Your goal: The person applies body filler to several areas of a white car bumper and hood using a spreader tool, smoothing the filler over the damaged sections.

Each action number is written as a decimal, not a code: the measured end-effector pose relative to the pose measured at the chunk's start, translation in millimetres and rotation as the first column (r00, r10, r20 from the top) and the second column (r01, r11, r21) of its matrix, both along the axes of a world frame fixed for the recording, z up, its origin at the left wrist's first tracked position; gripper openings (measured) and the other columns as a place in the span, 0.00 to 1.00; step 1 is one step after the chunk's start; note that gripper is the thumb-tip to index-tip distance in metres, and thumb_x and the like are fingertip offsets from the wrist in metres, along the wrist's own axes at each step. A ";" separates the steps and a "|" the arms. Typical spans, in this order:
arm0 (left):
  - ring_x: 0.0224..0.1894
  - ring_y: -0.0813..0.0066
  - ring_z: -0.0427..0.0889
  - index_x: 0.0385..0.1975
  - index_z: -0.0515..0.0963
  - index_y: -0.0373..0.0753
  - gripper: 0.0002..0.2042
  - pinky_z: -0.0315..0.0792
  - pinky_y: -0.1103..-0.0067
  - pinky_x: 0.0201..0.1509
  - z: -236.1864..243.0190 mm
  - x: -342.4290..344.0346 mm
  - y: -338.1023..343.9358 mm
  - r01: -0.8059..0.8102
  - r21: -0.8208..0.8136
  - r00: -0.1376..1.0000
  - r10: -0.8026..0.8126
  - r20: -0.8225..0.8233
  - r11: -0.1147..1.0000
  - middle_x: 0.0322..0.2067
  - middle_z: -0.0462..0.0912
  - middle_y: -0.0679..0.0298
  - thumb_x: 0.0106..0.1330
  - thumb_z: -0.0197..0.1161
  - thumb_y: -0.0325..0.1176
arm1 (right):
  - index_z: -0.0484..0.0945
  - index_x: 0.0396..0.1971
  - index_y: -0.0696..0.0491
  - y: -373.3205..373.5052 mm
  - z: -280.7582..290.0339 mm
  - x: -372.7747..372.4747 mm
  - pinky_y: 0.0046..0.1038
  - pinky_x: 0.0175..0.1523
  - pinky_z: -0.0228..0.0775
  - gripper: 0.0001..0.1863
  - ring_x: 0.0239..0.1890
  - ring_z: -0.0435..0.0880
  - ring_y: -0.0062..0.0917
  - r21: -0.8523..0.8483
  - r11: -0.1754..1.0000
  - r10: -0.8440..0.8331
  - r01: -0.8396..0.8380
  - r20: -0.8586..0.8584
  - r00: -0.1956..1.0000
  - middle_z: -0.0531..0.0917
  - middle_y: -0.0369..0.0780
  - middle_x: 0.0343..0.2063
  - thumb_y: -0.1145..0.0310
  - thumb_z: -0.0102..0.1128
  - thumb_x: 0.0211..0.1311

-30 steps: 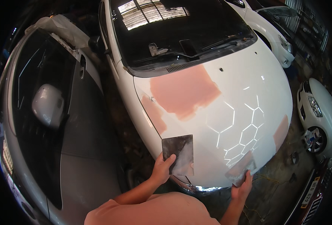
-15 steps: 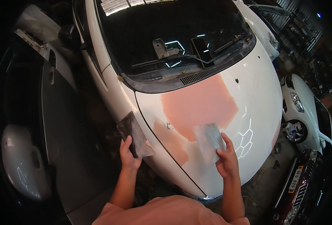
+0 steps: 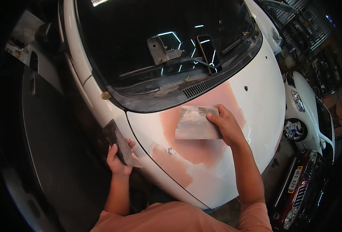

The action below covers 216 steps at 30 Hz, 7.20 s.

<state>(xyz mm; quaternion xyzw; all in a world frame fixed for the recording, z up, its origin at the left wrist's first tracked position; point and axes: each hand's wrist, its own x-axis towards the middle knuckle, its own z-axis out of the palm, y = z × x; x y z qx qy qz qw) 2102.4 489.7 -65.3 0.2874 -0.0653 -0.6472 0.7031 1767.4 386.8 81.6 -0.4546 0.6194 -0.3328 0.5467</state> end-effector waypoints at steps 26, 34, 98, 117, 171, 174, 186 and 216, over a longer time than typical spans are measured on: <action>0.44 0.60 0.87 0.55 0.72 0.38 0.17 0.86 0.70 0.37 10.7 -2.5 -3.9 0.074 -0.108 0.987 -0.057 0.150 0.991 0.43 0.84 0.53 0.74 0.52 0.42 | 0.74 0.44 0.59 -30.9 -7.1 5.2 0.24 0.47 0.71 0.13 0.39 0.78 0.20 -0.087 0.994 0.053 -0.060 -0.081 0.995 0.81 0.38 0.36 0.68 0.60 0.64; 0.44 0.60 0.87 0.57 0.71 0.40 0.18 0.85 0.70 0.38 10.1 -3.5 -3.8 0.072 -0.108 0.988 -0.056 0.146 0.992 0.45 0.84 0.53 0.74 0.52 0.42 | 0.75 0.44 0.58 -26.1 -9.8 10.0 0.23 0.45 0.72 0.13 0.39 0.79 0.20 -0.057 0.995 0.077 -0.085 -0.117 0.990 0.81 0.38 0.36 0.68 0.60 0.63; 0.49 0.71 0.81 0.56 0.73 0.32 0.21 0.75 0.73 0.57 28.1 -755.0 500.3 0.849 0.259 -0.505 -0.852 0.139 -0.461 0.49 0.80 0.60 0.65 0.65 0.33 | 0.77 0.44 0.58 880.3 -85.9 -502.4 0.29 0.42 0.73 0.13 0.33 0.81 0.23 -0.246 0.338 -0.918 0.908 -0.298 0.261 0.83 0.42 0.30 0.65 0.58 0.67; 0.47 0.76 0.79 0.55 0.71 0.35 0.18 0.74 0.75 0.53 16.9 -969.5 589.2 0.883 0.231 -0.440 -0.891 0.111 -0.408 0.47 0.79 0.63 0.72 0.59 0.38 | 0.73 0.53 0.59 1040.2 -148.1 -552.4 0.35 0.45 0.78 0.21 0.43 0.84 0.35 0.136 -0.370 -0.899 0.919 -0.301 -0.318 0.83 0.46 0.43 0.75 0.57 0.57; 0.50 0.73 0.77 0.55 0.72 0.32 0.15 0.70 0.76 0.59 96.0 -1220.9 615.9 0.653 0.078 0.629 -0.597 0.498 0.754 0.50 0.79 0.60 0.74 0.57 0.32 | 0.76 0.57 0.48 880.5 -14.2 -1006.3 0.46 0.69 0.63 0.30 0.64 0.71 0.47 -0.779 0.616 -0.330 -0.120 -0.393 0.859 0.71 0.49 0.61 0.77 0.69 0.51; 0.49 0.74 0.77 0.54 0.71 0.31 0.14 0.71 0.76 0.57 110.8 -1221.0 629.8 0.634 0.153 0.635 -0.623 0.456 0.758 0.48 0.79 0.60 0.73 0.58 0.30 | 0.76 0.58 0.45 879.3 -19.6 -1007.0 0.47 0.70 0.62 0.31 0.64 0.70 0.48 -0.786 0.591 -0.309 -0.181 -0.428 0.850 0.68 0.48 0.61 0.76 0.70 0.51; 0.49 0.76 0.75 0.55 0.71 0.31 0.16 0.68 0.78 0.58 145.7 -1203.0 641.5 0.654 -0.097 0.486 -0.318 0.814 0.750 0.50 0.79 0.61 0.74 0.57 0.34 | 0.80 0.54 0.45 909.8 -82.0 -1049.3 0.52 0.71 0.55 0.26 0.64 0.69 0.44 -0.571 0.818 -0.434 -0.060 -0.683 0.587 0.73 0.43 0.59 0.79 0.60 0.53; 0.48 0.35 0.80 0.60 0.68 0.26 0.24 0.73 0.55 0.51 -115.7 -1190.9 458.9 0.570 0.622 -0.306 -0.564 0.767 0.537 0.41 0.81 0.33 0.74 0.54 0.42 | 0.51 0.75 0.40 630.9 -80.8 -1081.2 0.79 0.62 0.46 0.49 0.74 0.52 0.57 0.407 0.859 -0.447 0.312 0.892 0.069 0.54 0.44 0.75 0.24 0.41 0.61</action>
